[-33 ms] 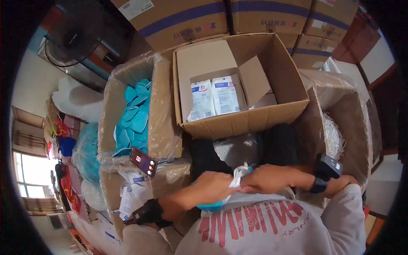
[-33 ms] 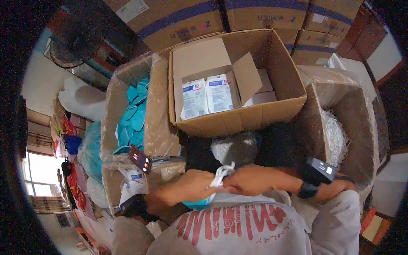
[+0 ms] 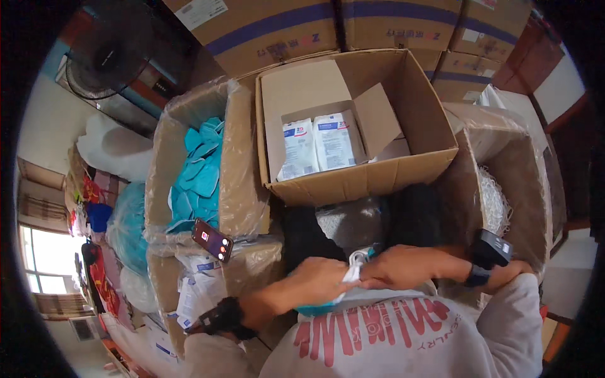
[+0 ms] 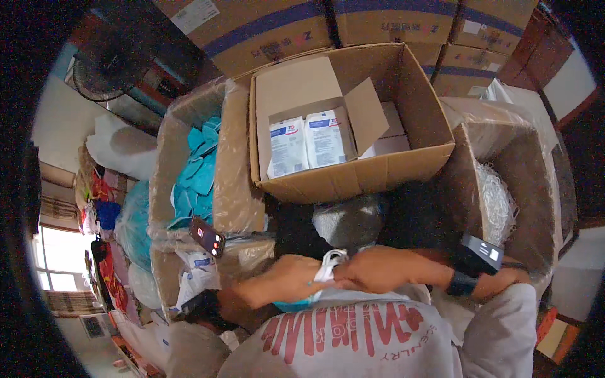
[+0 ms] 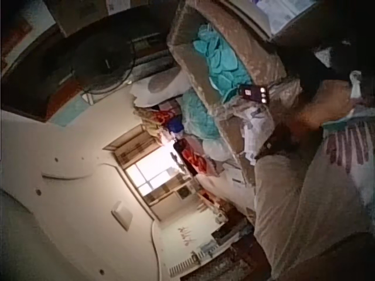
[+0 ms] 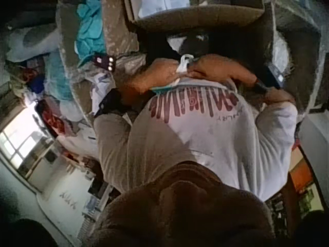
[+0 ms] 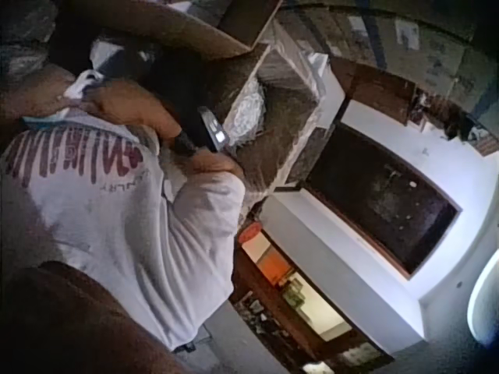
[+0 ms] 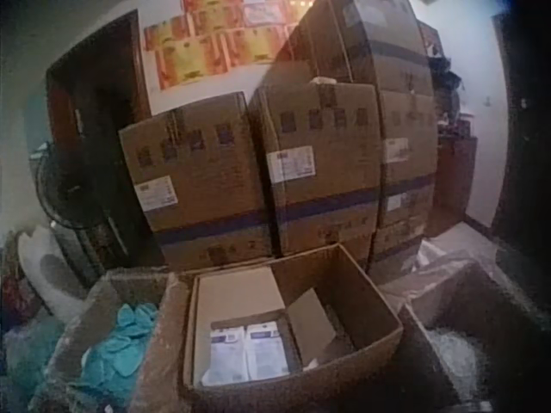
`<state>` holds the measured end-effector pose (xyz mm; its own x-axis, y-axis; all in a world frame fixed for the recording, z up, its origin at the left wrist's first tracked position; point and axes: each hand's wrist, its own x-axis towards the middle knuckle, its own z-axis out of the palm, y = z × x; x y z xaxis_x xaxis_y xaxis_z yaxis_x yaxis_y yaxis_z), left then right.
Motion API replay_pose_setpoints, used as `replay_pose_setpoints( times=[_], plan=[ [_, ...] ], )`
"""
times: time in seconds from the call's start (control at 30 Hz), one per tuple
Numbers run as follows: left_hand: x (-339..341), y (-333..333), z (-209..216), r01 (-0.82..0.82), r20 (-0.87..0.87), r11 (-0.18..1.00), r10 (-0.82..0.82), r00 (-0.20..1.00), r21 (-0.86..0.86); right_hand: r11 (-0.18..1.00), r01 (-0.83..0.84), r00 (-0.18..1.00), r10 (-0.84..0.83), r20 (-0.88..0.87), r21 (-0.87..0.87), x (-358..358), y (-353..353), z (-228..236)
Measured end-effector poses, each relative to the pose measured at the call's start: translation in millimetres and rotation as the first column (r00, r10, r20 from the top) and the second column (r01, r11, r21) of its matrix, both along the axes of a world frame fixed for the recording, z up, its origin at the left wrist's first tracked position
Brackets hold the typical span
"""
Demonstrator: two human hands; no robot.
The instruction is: Removing individual face masks from plastic wrappers and placing them in a cardboard box.
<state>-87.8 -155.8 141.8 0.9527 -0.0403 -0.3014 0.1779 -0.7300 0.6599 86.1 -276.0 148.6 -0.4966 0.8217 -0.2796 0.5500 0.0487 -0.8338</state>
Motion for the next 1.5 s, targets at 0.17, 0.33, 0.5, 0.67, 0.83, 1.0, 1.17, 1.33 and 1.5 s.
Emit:
replay_pose_setpoints(
  times=[0.17,0.33,0.5,0.67,0.83,1.0,1.17,1.33,1.5],
  plan=[
    [-5,-40,-52,0.103,0.052,0.983,-0.096,0.994,-0.15,0.982,-0.073,0.997,0.07,-0.027,-0.176,26,-42,4],
    [-5,-52,-50,0.135,0.152,0.969,-0.105,0.983,-0.205,0.876,0.021,0.987,-0.094,-0.128,-0.481,44,-69,33],
    [-11,-47,-44,-0.004,-0.061,0.969,-0.011,0.998,-0.245,0.845,0.134,0.988,-0.153,0.005,-0.518,71,-108,31],
    [-13,-39,-39,-0.252,-0.076,0.922,0.24,0.968,-0.295,0.415,0.524,0.764,-0.615,0.196,-0.743,111,-112,25],
    [6,9,-46,-0.382,-0.035,0.892,0.386,0.922,-0.24,0.341,0.39,0.182,-0.939,-0.291,-0.855,70,-56,-77],
    [11,42,-25,-0.427,0.051,0.903,0.429,0.902,-0.05,0.132,0.517,0.072,-0.991,-0.11,-0.846,23,9,-179],
    [5,55,-25,-0.542,0.132,0.83,0.557,0.82,-0.133,0.49,0.832,0.402,-0.855,-0.327,-0.26,4,34,-172],
    [12,55,-9,-0.579,0.203,0.762,0.64,0.741,-0.29,0.888,0.459,0.737,-0.354,-0.576,0.042,-11,63,-47],
    [10,68,-11,-0.644,0.358,0.737,0.669,0.652,-0.204,0.972,0.187,0.919,-0.224,-0.325,-0.142,-18,66,-35]
  ],
)
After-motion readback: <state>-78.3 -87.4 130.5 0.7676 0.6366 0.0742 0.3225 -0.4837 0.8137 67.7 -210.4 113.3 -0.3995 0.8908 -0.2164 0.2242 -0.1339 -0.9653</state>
